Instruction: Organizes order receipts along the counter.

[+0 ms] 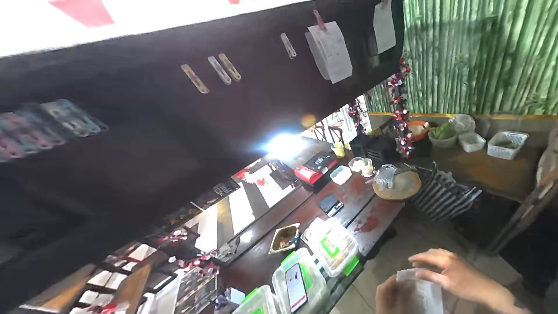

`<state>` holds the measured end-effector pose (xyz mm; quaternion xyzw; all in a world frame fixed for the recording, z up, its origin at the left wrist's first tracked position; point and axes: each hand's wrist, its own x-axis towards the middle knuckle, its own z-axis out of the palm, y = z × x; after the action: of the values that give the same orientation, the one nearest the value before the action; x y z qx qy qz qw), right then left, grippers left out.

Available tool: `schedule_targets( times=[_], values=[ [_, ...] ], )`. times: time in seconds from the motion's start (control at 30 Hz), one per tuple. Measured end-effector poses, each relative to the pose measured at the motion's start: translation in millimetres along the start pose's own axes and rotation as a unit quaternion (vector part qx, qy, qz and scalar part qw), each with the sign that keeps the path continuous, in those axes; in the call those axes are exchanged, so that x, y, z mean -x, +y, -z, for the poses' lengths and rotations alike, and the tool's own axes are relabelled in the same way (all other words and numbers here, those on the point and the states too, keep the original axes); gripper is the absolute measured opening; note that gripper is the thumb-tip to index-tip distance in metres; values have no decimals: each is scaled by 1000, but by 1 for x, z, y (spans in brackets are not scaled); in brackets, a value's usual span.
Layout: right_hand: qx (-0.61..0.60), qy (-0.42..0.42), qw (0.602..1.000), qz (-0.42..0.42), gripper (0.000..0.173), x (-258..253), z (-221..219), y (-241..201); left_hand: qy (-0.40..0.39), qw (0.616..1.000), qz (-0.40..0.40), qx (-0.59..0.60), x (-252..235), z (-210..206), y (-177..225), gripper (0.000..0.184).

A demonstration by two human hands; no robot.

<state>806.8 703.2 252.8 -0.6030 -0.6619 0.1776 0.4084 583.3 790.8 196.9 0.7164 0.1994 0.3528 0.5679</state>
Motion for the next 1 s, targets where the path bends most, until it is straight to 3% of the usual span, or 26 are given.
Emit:
schedule_targets(
  times=[0.13,0.3,0.43,0.57,0.67,0.8,0.9,1.0],
  values=[
    [159,86,970,163,37,-112,56,-20,87,994,-61,-29,-42,50,-9,12],
    [260,177,896,313,32,-263,149,-103,166,979,-106,-51,-90,113,5,10],
    [328,229,839,370,40,-374,201,-169,163,966,-184,-84,-135,153,38,10],
    [361,261,817,366,54,-464,225,-206,133,938,-276,-163,-177,171,85,13],
    [356,270,822,353,62,-508,231,-218,131,913,-318,-221,-207,182,120,12],
    [331,266,817,389,59,-543,233,-213,176,874,-322,-320,-252,196,172,13],
    [248,241,828,442,50,-557,235,-207,216,880,-266,-329,-295,204,219,15],
    [152,186,862,447,52,-566,246,-207,271,895,-189,-300,-342,208,261,18]
  ],
)
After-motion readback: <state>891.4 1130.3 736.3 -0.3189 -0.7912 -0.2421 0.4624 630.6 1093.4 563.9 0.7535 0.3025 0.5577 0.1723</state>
